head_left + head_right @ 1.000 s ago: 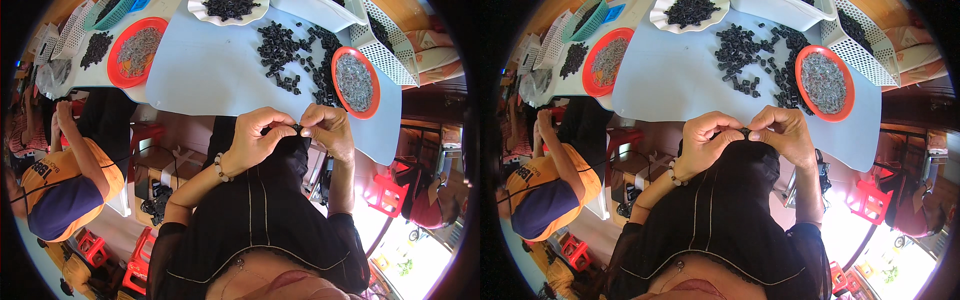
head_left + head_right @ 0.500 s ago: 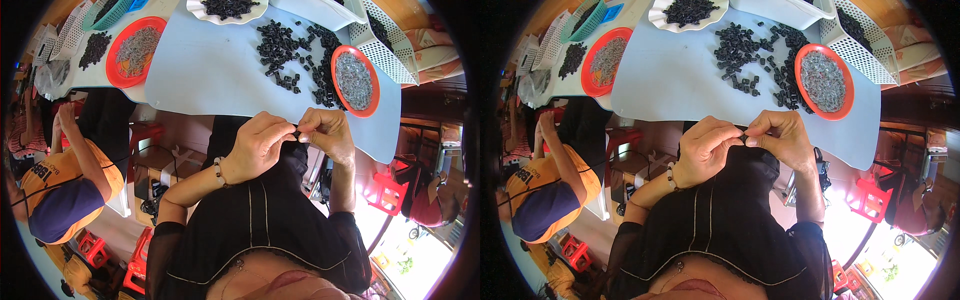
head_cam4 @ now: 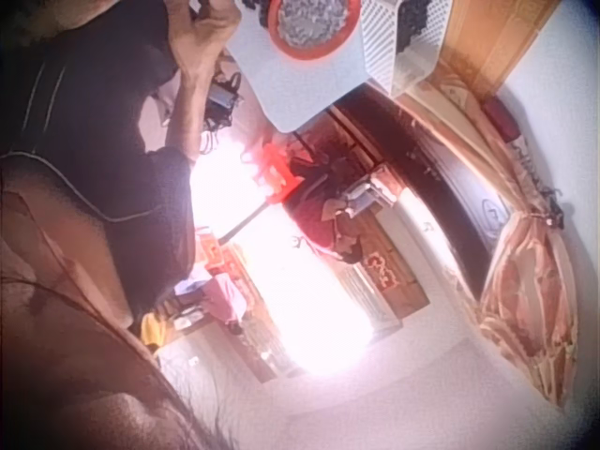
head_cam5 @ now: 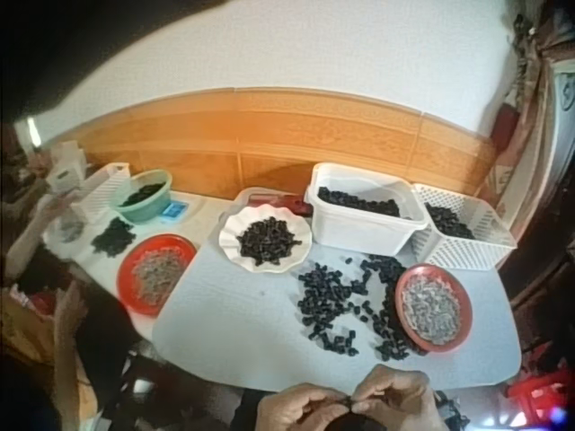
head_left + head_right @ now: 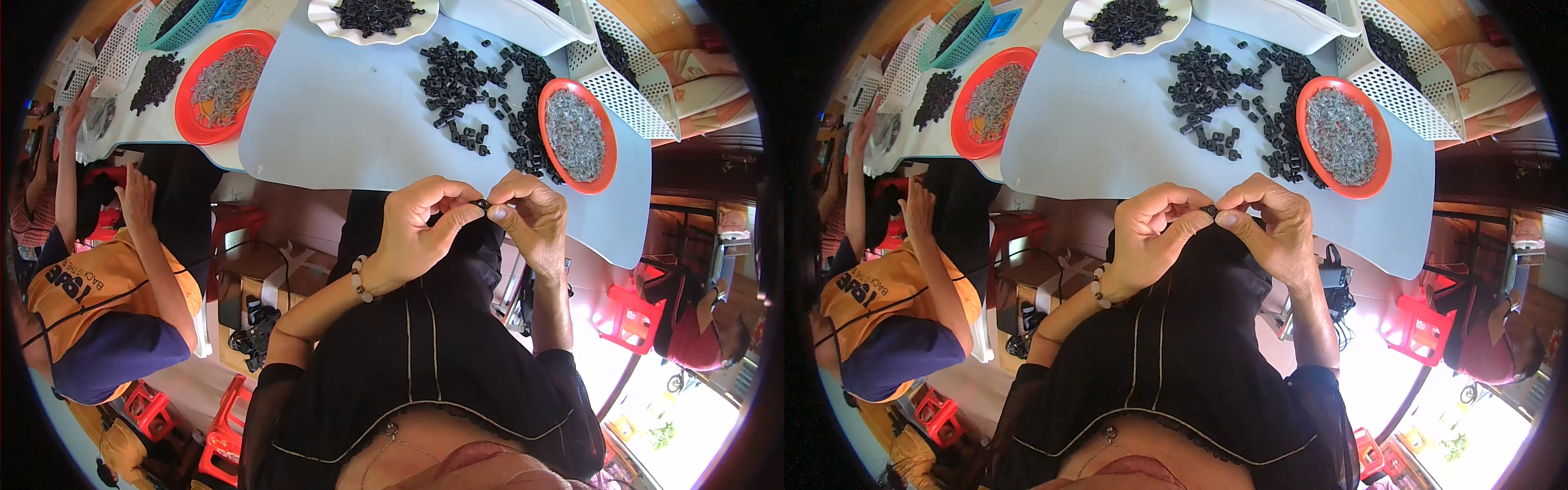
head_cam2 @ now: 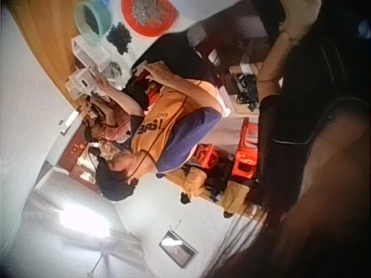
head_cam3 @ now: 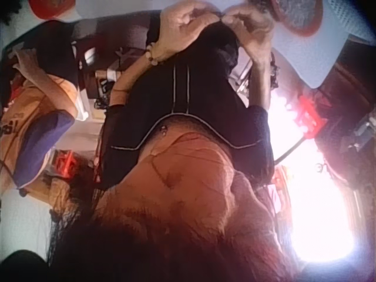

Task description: The person picks up a black plastic piece and a metal component by hand, fits the metal component into the black plastic piece, and places the assembled unit onto the table.

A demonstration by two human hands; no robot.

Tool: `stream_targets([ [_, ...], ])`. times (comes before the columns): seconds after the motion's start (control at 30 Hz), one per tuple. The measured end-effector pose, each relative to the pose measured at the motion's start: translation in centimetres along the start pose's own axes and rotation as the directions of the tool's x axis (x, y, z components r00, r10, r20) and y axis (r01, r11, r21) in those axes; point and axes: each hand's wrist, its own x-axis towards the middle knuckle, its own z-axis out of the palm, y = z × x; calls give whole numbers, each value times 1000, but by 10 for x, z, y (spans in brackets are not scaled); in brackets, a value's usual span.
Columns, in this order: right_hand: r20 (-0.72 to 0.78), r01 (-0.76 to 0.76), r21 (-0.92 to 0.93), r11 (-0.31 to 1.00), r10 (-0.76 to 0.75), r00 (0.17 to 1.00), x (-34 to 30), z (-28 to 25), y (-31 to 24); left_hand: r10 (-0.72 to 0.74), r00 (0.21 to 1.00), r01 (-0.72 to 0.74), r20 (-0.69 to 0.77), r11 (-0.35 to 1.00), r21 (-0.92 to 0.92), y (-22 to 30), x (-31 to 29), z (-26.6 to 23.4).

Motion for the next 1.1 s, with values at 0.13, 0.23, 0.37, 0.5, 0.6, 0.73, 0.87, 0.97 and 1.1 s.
stream_targets([
  [0.13,50,61,-27,998,-60,997,1,-2,1,-85,996,84,5,972,-219,2,0,2],
  [0.23,59,104,-58,993,-101,993,1,-6,3,-93,996,93,11,969,-229,2,-1,3],
  [0.37,30,104,1,995,-104,994,1,-8,10,-64,998,65,12,980,-189,-3,-3,3],
  [0.5,19,-61,388,920,58,998,-2,-9,20,61,998,-61,-5,998,17,-5,-1,1],
  [0.6,112,-229,539,811,201,973,-3,-7,23,145,989,-142,-27,985,101,-6,0,2],
  [0.73,147,-271,569,776,229,962,-5,-6,26,204,978,-196,-31,965,173,-2,1,3],
  [0.87,138,-266,511,817,228,964,-5,-6,28,207,977,-196,-39,961,193,-1,2,6],
  [0.97,144,-264,502,824,222,965,-5,-7,29,231,973,-218,-31,949,228,-1,2,5],
  [1.1,173,-275,488,829,217,961,-5,-10,32,290,956,-268,-40,922,280,-3,2,7],
])
